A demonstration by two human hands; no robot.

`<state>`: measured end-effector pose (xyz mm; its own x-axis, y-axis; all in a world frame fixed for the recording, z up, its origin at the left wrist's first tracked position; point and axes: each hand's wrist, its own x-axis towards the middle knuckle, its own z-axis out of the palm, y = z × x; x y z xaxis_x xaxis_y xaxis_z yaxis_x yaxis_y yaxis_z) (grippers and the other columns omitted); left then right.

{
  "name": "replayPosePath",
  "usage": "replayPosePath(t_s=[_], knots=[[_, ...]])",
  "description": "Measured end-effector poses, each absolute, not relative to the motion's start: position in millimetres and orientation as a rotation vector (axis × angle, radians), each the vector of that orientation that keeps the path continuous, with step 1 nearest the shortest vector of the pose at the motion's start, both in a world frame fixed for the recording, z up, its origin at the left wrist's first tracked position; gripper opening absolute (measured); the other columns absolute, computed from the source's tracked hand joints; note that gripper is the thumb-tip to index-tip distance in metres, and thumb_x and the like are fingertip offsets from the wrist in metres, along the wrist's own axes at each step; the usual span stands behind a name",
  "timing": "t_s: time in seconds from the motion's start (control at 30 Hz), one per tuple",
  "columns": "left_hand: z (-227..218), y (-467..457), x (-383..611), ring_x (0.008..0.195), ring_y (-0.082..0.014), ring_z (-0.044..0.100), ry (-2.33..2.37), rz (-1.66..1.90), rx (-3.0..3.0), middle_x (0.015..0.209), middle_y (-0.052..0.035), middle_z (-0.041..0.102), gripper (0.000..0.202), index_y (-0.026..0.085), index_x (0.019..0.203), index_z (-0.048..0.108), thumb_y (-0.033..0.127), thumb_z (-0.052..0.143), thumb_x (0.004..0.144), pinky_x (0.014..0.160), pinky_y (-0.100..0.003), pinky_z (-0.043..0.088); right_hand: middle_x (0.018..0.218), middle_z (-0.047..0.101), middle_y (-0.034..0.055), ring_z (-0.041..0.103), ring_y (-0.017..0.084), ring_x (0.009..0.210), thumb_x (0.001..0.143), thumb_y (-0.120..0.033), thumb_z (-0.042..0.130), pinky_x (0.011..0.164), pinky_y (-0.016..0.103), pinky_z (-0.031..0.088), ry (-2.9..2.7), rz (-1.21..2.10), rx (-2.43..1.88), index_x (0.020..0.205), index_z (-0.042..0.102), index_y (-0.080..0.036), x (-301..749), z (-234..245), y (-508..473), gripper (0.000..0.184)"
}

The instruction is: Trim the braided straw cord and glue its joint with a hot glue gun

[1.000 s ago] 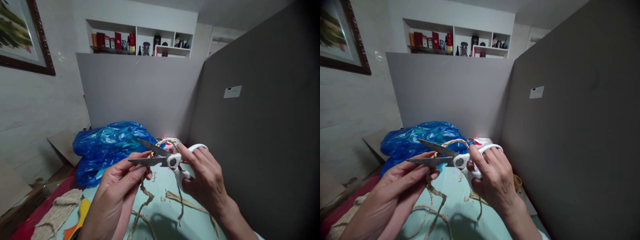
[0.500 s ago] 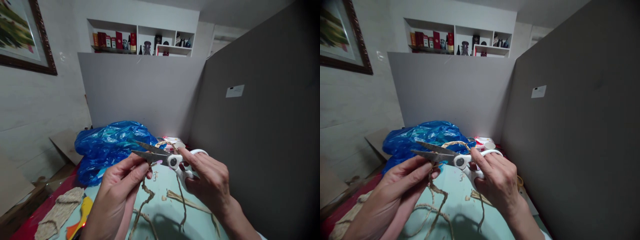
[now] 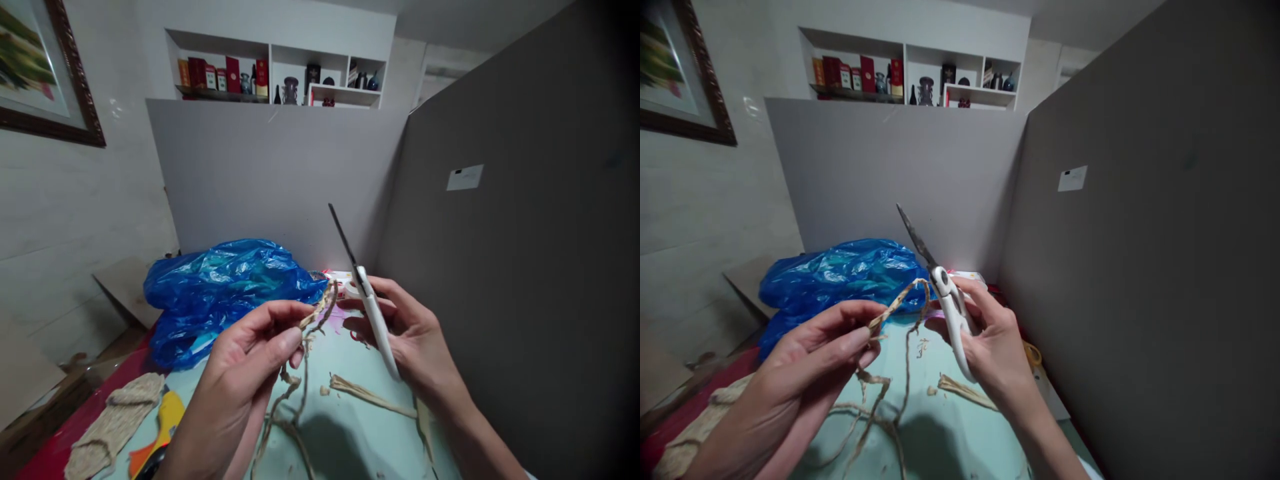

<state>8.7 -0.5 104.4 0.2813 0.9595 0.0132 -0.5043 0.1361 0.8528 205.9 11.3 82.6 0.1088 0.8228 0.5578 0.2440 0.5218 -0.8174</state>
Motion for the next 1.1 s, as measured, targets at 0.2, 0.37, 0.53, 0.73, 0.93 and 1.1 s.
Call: replayPosePath(t_s=[0.2, 0.37, 0.53, 0.73, 0.93, 1.1], knots=[[98.6, 2.6, 15.6, 0.069, -0.0111, 0.059, 0.734, 1.190, 1.183, 0.076, 0.0007, 0.067, 0.017, 0.024, 0.087, 0.077, 0.016, 0.079, 0.071, 0.062, -0.014, 0.048, 0.080, 0.073, 0.0028, 0.068, 0.015, 0.059, 0.071, -0.040, 0.085, 0.048, 0.023, 0.052, -1.161, 1.012, -0.905, 0.108, 0.062, -0.021, 202.7, 83.3, 16.5, 0.047], [88.2, 1.2, 25.0, 0.074, -0.0175, 0.065, 0.889, 1.256, 1.436, 0.074, -0.0005, 0.069, 0.015, 0.026, 0.080, 0.075, 0.018, 0.080, 0.067, 0.069, -0.020, 0.053, 0.079, 0.073, 0.0007, 0.066, 0.012, 0.062, 0.073, -0.033, 0.084, 0.055, 0.022, 0.052, -1.018, 1.100, -0.714, 0.108, 0.058, -0.021, 209.0, 85.6, 14.8, 0.046], [82.2, 2.1, 25.8, 0.067, -0.0176, 0.064, 0.962, 1.360, 1.723, 0.073, -0.0007, 0.068, 0.015, 0.029, 0.085, 0.076, 0.021, 0.078, 0.072, 0.065, -0.020, 0.050, 0.081, 0.074, -0.0010, 0.067, 0.013, 0.069, 0.071, -0.023, 0.084, 0.059, 0.022, 0.050, -1.059, 1.021, -0.709, 0.102, 0.060, -0.023, 213.9, 92.4, 9.2, 0.039], [82.5, 9.1, 18.5, 0.067, -0.0194, 0.064, 0.886, 1.043, 1.687, 0.078, -0.0035, 0.067, 0.019, 0.025, 0.095, 0.077, 0.034, 0.075, 0.078, 0.060, -0.023, 0.052, 0.081, 0.075, -0.0005, 0.070, 0.015, 0.074, 0.070, -0.022, 0.082, 0.061, 0.024, 0.053, -1.061, 1.015, -0.680, 0.101, 0.061, -0.023, 214.4, 93.4, 8.0, 0.037], [92.6, 0.0, 20.8, 0.074, -0.0181, 0.060, 0.930, 0.963, 1.622, 0.082, -0.0009, 0.068, 0.010, 0.025, 0.082, 0.075, 0.033, 0.071, 0.078, 0.066, -0.023, 0.046, 0.082, 0.077, -0.0010, 0.071, 0.014, 0.076, 0.070, -0.021, 0.085, 0.062, 0.021, 0.052, -1.045, 1.082, -0.627, 0.098, 0.062, -0.023, 215.5, 92.6, 8.5, 0.037], [91.3, -1.5, 21.9, 0.063, -0.0120, 0.049, 0.943, 1.003, 1.638, 0.080, 0.0033, 0.067, 0.008, 0.027, 0.078, 0.074, 0.033, 0.070, 0.080, 0.054, -0.022, 0.035, 0.081, 0.077, -0.0020, 0.071, 0.013, 0.075, 0.073, -0.018, 0.084, 0.062, 0.021, 0.051, -1.045, 1.123, -0.582, 0.098, 0.062, -0.024, 215.2, 92.7, 6.6, 0.034]])
